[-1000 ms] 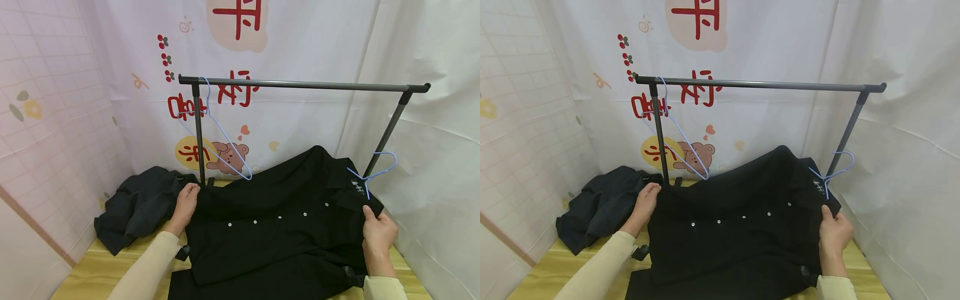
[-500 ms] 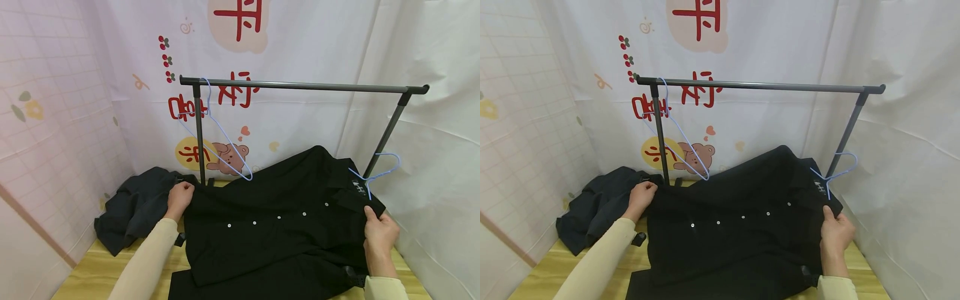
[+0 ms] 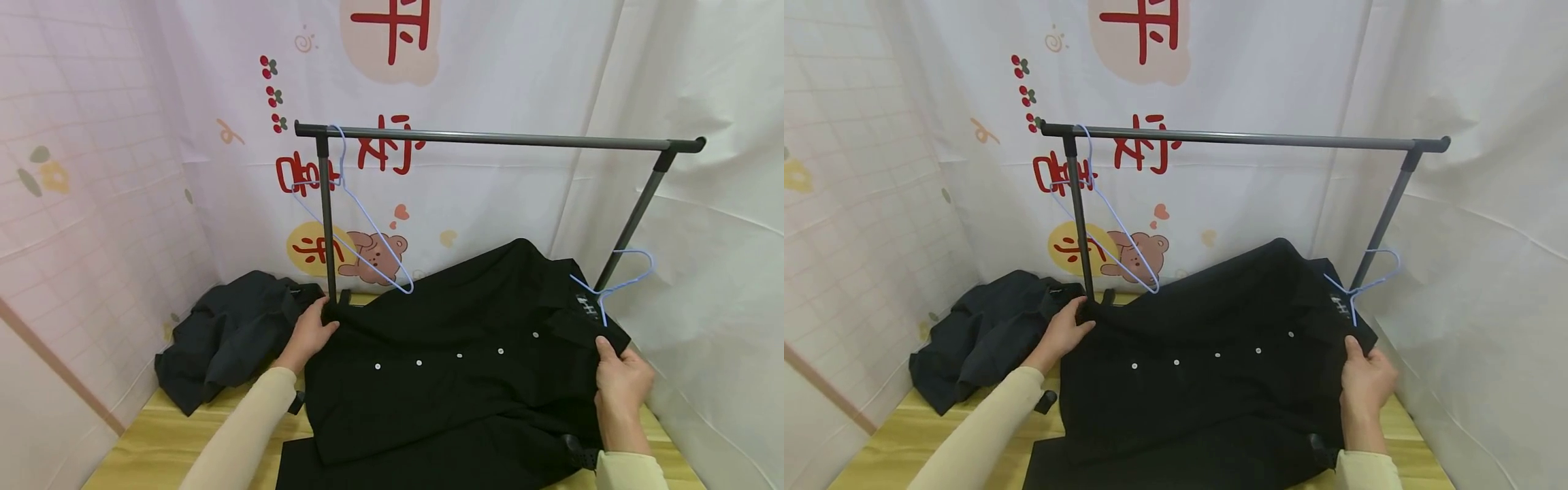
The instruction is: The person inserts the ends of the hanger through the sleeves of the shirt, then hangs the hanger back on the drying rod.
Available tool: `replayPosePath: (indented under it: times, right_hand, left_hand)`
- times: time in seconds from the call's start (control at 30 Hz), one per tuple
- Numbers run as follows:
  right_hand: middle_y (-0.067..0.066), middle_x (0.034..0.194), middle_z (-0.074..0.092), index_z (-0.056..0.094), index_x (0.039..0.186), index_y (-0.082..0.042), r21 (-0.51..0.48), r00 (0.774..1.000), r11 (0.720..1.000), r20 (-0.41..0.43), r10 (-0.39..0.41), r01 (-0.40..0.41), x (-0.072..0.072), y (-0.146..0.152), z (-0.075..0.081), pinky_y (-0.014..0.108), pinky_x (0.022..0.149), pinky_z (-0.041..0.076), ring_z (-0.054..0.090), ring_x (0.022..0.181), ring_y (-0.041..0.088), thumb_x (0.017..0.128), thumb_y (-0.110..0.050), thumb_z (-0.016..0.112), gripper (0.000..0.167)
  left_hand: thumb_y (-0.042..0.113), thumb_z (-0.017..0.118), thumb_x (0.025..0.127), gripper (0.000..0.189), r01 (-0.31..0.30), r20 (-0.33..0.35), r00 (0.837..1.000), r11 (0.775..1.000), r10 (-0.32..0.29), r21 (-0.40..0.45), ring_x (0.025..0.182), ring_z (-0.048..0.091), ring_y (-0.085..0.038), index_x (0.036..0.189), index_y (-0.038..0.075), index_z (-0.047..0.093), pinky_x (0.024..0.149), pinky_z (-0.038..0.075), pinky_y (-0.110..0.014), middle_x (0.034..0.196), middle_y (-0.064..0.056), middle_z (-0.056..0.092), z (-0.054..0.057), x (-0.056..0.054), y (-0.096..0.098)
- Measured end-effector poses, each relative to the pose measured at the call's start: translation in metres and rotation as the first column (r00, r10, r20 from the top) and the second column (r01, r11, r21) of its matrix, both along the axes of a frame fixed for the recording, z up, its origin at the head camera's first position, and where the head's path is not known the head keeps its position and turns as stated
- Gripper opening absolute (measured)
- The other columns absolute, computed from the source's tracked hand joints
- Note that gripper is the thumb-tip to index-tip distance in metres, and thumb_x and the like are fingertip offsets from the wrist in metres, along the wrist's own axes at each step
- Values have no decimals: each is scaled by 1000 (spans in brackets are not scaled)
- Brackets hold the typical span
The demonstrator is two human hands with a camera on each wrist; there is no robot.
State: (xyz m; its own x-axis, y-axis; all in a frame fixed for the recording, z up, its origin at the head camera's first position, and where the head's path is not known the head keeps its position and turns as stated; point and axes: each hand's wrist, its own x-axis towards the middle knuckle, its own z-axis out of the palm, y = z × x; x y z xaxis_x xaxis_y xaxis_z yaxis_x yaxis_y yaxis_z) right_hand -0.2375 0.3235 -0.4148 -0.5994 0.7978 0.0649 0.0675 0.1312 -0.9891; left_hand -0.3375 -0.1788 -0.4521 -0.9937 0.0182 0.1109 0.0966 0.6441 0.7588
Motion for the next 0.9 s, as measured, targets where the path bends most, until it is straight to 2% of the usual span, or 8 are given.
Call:
replayPosePath:
  times: [0.1,0.2,0.33,0.4,0.47,0.53,0.73,0.9]
  right_hand:
    - [-10,53,42,62,54,-12,4,1000,1000,17,4,-4,0,0,0,25,63,34,37,77,19,92,-29,71,43]
    - [-8,54,40,60,54,-12,7,1000,1000,29,12,-12,0,0,0,26,62,33,36,76,20,92,-31,71,44]
    - [-6,53,31,50,51,-11,27,999,999,39,18,-19,0,-2,0,27,52,30,35,62,17,92,-31,71,51]
    - [-5,53,27,44,50,-11,36,999,999,42,17,-18,-1,-3,0,28,47,27,31,53,15,92,-30,71,54]
    - [-5,53,25,41,50,-11,41,999,999,38,17,-18,-1,-4,0,28,44,26,29,48,14,92,-29,71,55]
    - [-5,53,25,41,49,-11,45,999,999,37,18,-19,-1,-5,0,28,43,26,29,48,14,93,-28,71,55]
    - [-6,52,26,41,49,-11,38,999,999,41,19,-20,-1,-5,-1,28,42,26,29,47,13,93,-29,71,56]
    - [-6,51,25,38,49,-12,34,999,999,34,10,-12,-1,-3,-1,27,41,25,28,46,12,93,-29,71,58]
  left_hand:
    - [15,69,95,57,-3,-115,993,986,-16,-167,129,44,-42,145,2,44,104,38,-57,144,-24,41,-10,5,3]
    - [14,75,90,43,9,-286,951,934,-118,-357,115,52,-40,130,5,60,93,45,-55,130,-22,50,-20,10,5]
    - [12,77,87,14,33,-415,821,759,-391,-650,101,57,-33,100,15,77,84,47,-50,113,-14,60,-30,16,6]
    - [15,75,88,6,52,-367,792,653,-488,-755,100,57,-29,92,19,79,83,46,-47,110,-10,63,-34,19,7]
    - [22,73,90,6,70,-288,810,572,-511,-817,102,57,-28,92,19,78,84,44,-45,110,-8,63,-37,22,7]
    - [29,72,91,14,65,-239,851,546,-467,-836,103,55,-28,96,17,76,83,44,-44,110,-8,61,-39,24,8]
    - [45,75,87,33,-40,-240,943,636,-231,-770,85,55,-29,92,13,70,65,48,-42,95,-11,53,-39,27,11]
    - [47,75,86,37,11,-96,988,679,-119,-734,72,61,-28,89,11,67,57,49,-42,81,-8,57,-37,31,14]
